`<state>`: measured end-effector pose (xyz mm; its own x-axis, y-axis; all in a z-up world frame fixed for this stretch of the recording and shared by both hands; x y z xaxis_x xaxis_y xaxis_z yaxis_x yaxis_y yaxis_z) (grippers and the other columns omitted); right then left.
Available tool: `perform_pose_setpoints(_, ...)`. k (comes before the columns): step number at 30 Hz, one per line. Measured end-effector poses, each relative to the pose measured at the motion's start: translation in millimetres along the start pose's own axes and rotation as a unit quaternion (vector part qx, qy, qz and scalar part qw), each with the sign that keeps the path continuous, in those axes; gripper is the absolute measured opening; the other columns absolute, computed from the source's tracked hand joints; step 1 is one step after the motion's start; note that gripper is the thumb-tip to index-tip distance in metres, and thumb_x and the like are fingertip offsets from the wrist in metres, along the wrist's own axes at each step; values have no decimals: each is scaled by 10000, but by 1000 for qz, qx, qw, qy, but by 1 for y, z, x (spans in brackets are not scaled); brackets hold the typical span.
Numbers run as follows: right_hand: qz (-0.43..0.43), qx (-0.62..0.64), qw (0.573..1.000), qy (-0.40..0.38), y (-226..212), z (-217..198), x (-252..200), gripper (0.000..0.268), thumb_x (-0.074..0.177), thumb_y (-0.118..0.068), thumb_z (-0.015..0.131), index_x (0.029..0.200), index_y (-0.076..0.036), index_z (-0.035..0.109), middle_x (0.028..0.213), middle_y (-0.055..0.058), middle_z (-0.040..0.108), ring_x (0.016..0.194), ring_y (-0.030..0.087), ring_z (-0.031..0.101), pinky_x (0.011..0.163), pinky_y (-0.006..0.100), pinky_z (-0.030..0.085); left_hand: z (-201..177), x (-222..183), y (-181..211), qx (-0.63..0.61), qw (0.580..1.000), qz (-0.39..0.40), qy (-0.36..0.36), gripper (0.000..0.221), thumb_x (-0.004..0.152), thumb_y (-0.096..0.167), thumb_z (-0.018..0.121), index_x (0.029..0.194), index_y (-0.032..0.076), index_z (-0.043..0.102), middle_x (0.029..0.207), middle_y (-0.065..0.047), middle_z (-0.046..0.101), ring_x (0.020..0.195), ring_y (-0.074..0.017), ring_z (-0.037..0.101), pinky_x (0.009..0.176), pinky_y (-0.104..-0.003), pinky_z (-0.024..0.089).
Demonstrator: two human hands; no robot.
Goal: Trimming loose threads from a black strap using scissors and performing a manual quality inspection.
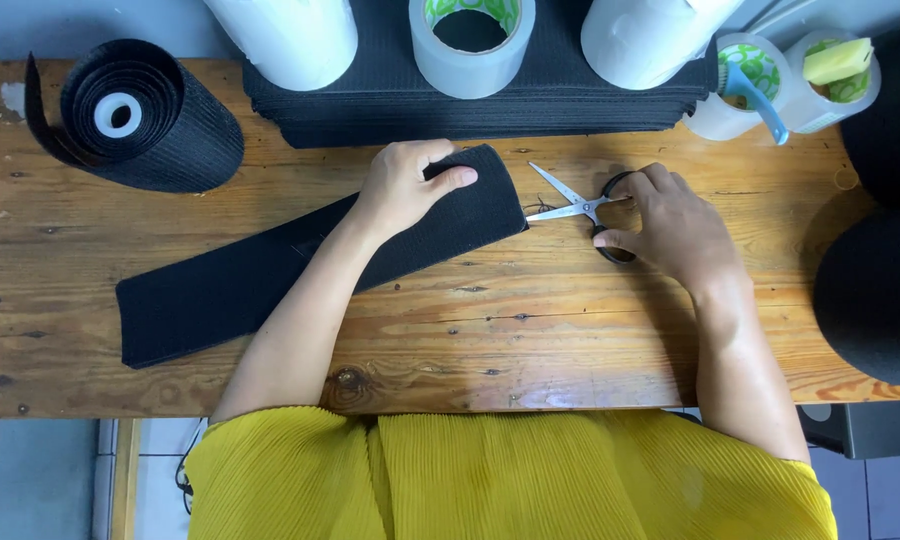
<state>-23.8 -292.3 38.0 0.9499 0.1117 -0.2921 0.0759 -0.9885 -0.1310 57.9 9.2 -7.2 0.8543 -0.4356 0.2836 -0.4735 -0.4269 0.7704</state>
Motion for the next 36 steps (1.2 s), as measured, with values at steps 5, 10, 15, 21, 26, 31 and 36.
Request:
perform_pose_setpoints(5,-4,71,997,-7,15,13,9,625,848,-344,766,1362,-108,501,1299,122,499,1214,394,598,1003,549,528,-18,3,27,-38,999,-7,12,235,968,349,738,910,122,745,587,-48,605,530,-167,543,506,-281,417)
perform_pose_setpoints(10,-19,95,995,-19,22,21,15,608,908,-226,711,1438,-96,443,1441,141,388,1193,458,606,991,583,540,-19,0,24,-44,999,5,22,217,970,325,741,924,114,749,611,-66,634,553,-182,590,517,-281,453)
perform_pose_setpoints(15,-12,90,995,-34,17,21,12,755,818,-296,765,1459,-134,401,1486,120,317,1203,456,599,1000,588,546,-28,0,30,-50,998,12,35,210,982,300,737,955,92,755,632,-77,648,577,-162,598,530,-284,466)
perform_pose_setpoints(21,-47,104,993,-38,13,13,9,570,951,-158,606,1483,-115,404,1495,138,368,1199,440,608,990,559,547,-47,0,42,-66,996,22,50,211,991,275,739,1016,67,757,720,-118,695,689,-171,663,628,-307,522)
perform_pose_setpoints(26,-25,103,994,-42,19,19,16,689,867,-136,729,1477,-93,412,1465,145,389,1208,416,610,1010,550,542,-49,0,37,-50,996,28,64,255,986,294,746,1014,40,749,701,-141,675,659,-197,653,616,-326,514)
perform_pose_setpoints(31,-25,-25,999,32,43,42,21,515,847,-287,763,1309,-182,560,1171,58,552,1086,340,680,884,494,601,-47,-2,34,-57,996,34,57,223,981,260,744,1003,37,747,669,-110,664,635,-177,636,618,-302,505)
perform_pose_setpoints(36,11,-5,1000,11,44,26,16,327,962,-332,630,1255,-189,606,1091,93,721,1016,380,721,856,527,573,-52,-1,37,-87,994,24,63,209,983,256,747,1014,50,749,676,-88,659,664,-105,577,626,-284,490)
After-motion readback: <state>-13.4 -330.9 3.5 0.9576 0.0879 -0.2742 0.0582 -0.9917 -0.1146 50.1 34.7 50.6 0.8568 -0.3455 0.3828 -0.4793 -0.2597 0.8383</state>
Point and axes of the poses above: each hand's wrist, its own x-axis towards the middle knuckle, its own z-axis out of the palm, y = z × x, the point moved 4 cm from there along x, towards the middle knuckle
